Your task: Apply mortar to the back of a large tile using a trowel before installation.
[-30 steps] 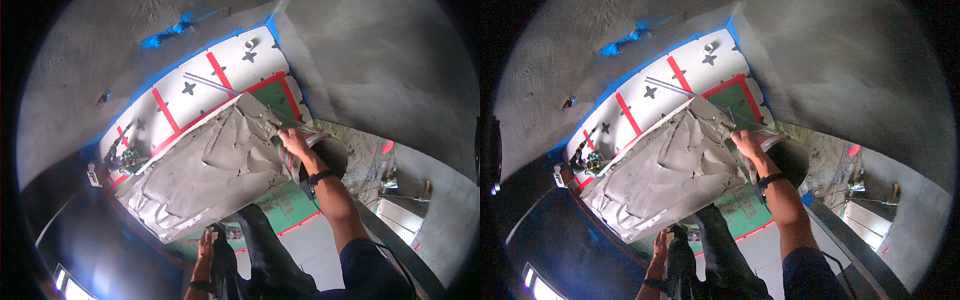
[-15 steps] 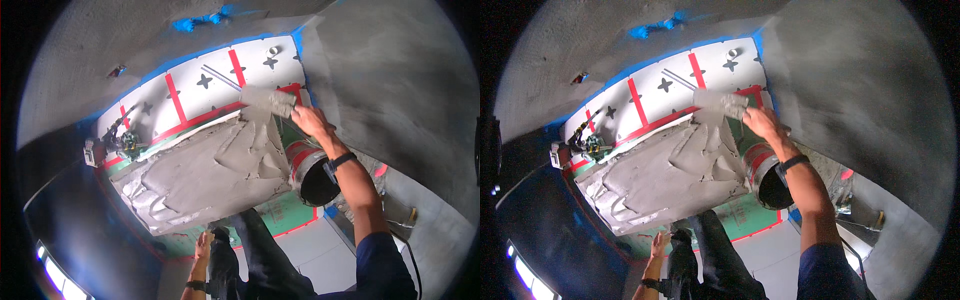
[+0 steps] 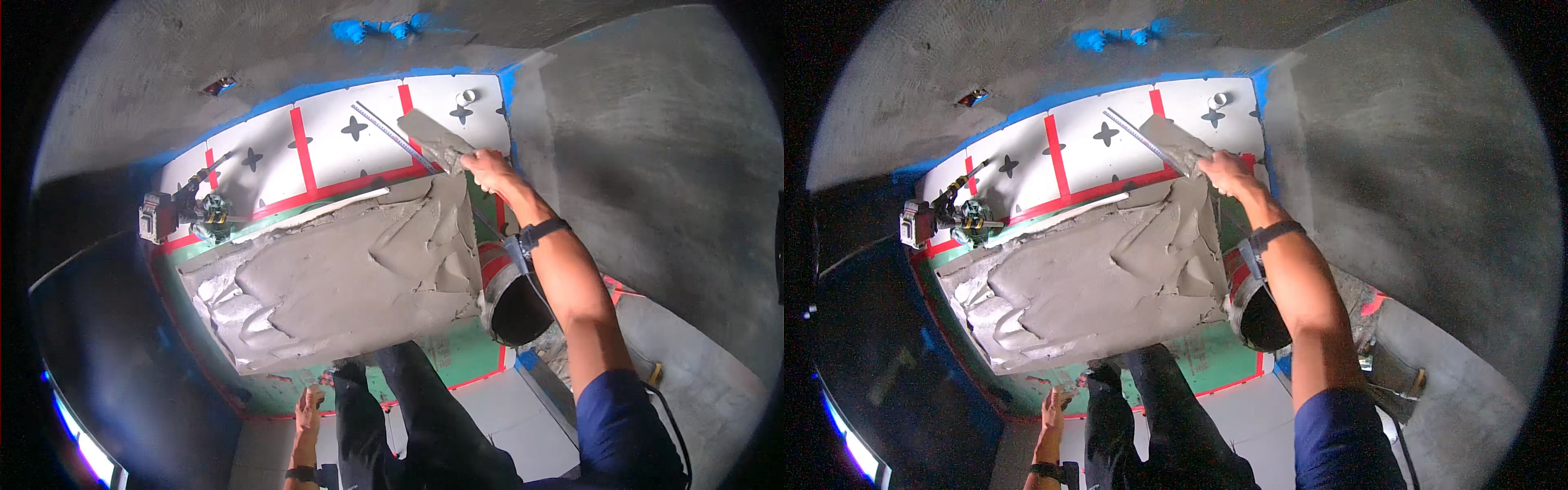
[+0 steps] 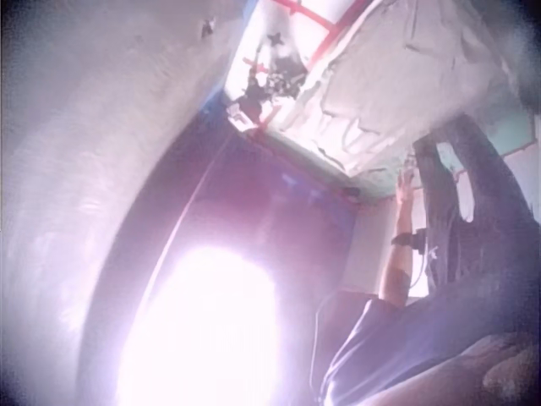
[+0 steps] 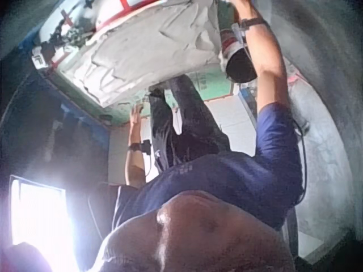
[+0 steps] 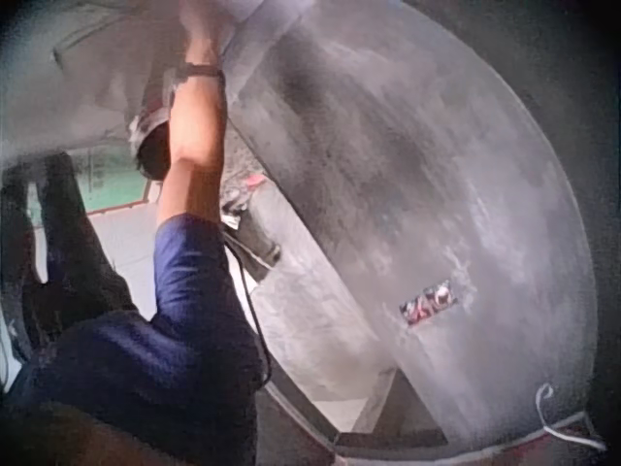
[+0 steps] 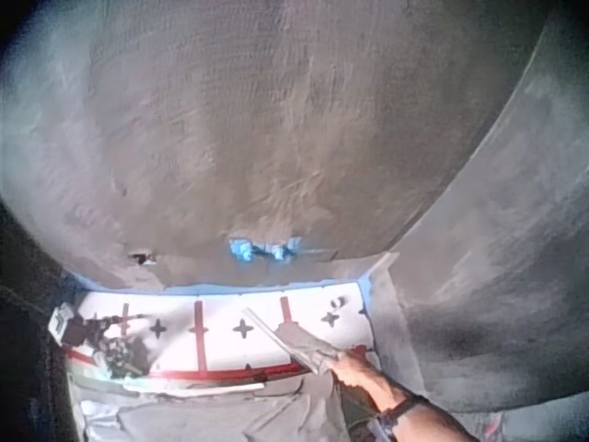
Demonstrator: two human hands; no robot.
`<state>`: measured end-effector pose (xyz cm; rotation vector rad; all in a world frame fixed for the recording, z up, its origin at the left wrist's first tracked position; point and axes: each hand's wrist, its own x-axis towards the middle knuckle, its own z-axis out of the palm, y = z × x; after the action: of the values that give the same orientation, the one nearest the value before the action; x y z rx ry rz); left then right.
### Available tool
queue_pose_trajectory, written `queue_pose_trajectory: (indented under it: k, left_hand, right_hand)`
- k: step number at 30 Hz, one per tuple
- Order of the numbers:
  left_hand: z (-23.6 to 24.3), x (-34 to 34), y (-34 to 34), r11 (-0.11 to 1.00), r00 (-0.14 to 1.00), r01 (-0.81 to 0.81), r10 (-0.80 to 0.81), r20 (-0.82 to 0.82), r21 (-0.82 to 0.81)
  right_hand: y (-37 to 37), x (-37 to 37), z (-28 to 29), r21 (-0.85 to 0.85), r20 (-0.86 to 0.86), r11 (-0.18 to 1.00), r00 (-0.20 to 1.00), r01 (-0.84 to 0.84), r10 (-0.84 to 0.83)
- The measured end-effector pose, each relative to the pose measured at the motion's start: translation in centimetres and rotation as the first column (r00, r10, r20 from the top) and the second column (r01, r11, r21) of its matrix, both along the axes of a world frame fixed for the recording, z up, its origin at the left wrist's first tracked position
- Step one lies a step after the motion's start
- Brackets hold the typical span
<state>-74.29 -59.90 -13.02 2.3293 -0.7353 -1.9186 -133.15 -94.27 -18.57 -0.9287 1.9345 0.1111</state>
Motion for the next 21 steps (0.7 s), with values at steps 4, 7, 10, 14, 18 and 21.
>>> queue_pose_trajectory:
  k: [4,7,10,14,18,21]
  left_hand:
    - [-0.4,6.6,2.5,0.990,0.989,-0.140,0.141,0.053,-0.033]
    - [-0.5,8.6,2.7,0.994,0.994,-0.085,0.090,0.063,-0.075]
    - [-1.1,9.8,2.6,0.993,0.992,0.013,0.002,0.127,-0.118]
    - [-2.1,11.0,2.0,0.997,0.998,-0.058,0.059,0.027,-0.041]
    - [-2.5,11.0,0.6,0.994,0.993,-0.002,-0.011,-0.114,-0.107]
    - [-2.3,12.9,0.8,0.997,0.989,-0.039,0.029,-0.142,-0.069]
  right_hand:
    - [5.5,2.7,3.3,-0.040,0.502,0.886,0.776,0.463,-0.382]
    - [11.2,5.5,5.8,0.028,0.529,0.785,0.657,0.619,-0.537]
    - [15.7,10.5,5.7,0.182,0.447,0.676,0.552,0.714,-0.704]
    - [13.5,23.3,2.9,0.250,0.605,0.677,0.434,0.692,-0.667]
    - [4.4,30.7,1.1,0.150,0.653,0.660,0.427,0.736,-0.625]
    - [1.4,31.9,0.1,0.158,0.711,0.798,0.493,0.581,-0.501]
